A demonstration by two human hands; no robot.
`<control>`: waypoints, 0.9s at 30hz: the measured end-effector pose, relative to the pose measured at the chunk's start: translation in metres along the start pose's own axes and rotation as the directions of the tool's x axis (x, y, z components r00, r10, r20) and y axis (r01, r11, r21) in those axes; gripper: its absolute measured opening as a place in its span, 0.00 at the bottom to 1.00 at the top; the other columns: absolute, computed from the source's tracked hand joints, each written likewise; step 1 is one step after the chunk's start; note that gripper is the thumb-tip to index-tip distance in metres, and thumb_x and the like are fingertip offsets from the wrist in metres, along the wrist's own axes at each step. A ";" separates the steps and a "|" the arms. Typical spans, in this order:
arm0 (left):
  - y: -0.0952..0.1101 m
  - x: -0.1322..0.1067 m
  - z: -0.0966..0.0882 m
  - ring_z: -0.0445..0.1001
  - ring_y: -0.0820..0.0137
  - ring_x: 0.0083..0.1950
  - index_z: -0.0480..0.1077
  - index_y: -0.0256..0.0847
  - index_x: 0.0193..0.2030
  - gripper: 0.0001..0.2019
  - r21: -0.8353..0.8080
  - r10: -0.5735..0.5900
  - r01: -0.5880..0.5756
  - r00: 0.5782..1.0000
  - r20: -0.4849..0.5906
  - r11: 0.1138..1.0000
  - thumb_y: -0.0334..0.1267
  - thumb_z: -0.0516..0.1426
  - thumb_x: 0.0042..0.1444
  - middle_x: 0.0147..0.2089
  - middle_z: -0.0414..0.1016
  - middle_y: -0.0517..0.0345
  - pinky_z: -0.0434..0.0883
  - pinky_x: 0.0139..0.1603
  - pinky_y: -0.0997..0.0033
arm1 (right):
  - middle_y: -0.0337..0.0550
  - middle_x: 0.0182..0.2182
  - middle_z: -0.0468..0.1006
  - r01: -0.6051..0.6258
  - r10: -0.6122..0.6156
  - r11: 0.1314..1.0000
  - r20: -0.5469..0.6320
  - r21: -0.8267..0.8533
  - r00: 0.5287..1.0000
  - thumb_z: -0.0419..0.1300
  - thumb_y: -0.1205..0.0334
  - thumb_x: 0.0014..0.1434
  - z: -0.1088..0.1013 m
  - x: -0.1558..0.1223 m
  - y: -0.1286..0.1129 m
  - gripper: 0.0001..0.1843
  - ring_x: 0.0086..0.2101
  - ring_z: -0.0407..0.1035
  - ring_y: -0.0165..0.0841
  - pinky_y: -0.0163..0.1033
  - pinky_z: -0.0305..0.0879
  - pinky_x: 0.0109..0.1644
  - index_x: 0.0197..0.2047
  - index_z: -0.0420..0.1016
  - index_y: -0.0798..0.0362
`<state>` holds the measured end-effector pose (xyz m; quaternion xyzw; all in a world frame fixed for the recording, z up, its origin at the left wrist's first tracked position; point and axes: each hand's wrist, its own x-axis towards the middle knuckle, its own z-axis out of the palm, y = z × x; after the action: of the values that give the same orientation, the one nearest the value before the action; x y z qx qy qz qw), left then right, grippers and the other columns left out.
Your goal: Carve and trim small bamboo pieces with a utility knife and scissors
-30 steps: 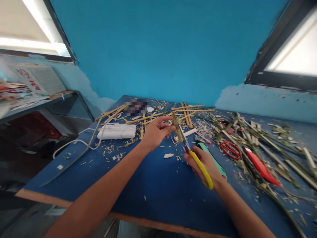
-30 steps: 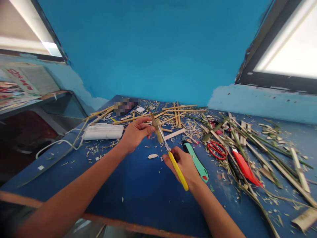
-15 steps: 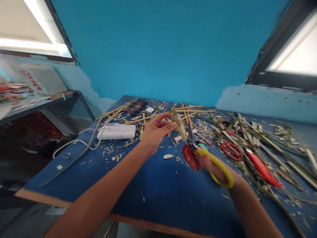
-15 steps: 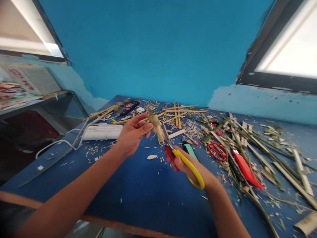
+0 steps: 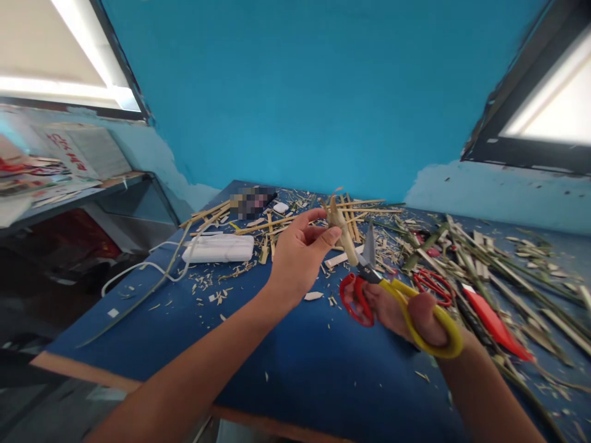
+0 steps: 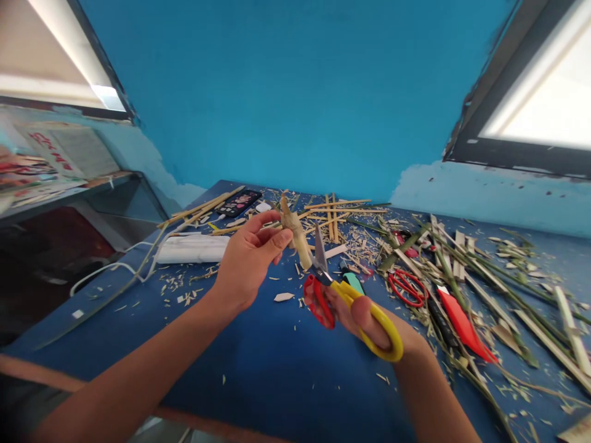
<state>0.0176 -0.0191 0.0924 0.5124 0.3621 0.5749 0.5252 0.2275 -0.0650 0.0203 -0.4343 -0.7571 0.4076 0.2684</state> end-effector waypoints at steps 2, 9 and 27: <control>0.003 -0.002 -0.002 0.57 0.81 0.18 0.67 0.41 0.41 0.14 0.032 0.004 -0.003 1.000 -0.004 0.999 0.36 0.61 0.47 0.22 0.69 0.65 0.53 0.18 0.79 | 0.51 0.48 0.71 0.015 -0.015 1.000 -0.005 0.002 1.000 0.41 0.35 0.56 -0.010 0.000 -0.013 0.38 0.44 0.69 0.40 0.46 0.65 0.45 0.60 0.60 0.51; 0.008 -0.003 0.000 0.58 0.82 0.17 0.64 0.41 0.41 0.13 -0.084 -0.040 0.034 0.997 -0.071 0.996 0.37 0.60 0.48 0.25 0.70 0.65 0.54 0.18 0.80 | 0.47 0.45 0.72 -0.040 0.040 0.998 0.007 -0.038 0.999 0.51 0.36 0.52 -0.021 0.007 -0.045 0.39 0.38 0.69 0.41 0.43 0.67 0.44 0.62 0.54 0.46; 0.004 0.011 0.001 0.58 0.82 0.19 0.64 0.41 0.40 0.13 -0.201 0.019 -0.046 0.991 -0.134 0.978 0.36 0.60 0.48 0.24 0.66 0.66 0.55 0.19 0.79 | 0.50 0.47 0.71 -0.065 0.063 0.997 -0.051 -0.035 0.997 0.58 0.42 0.49 -0.027 0.019 -0.057 0.37 0.42 0.67 0.46 0.47 0.66 0.44 0.58 0.60 0.48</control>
<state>0.0184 -0.0096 0.0982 0.4228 0.3264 0.6499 0.5406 0.2138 -0.0550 0.0838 -0.4734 -0.7432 0.3909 0.2661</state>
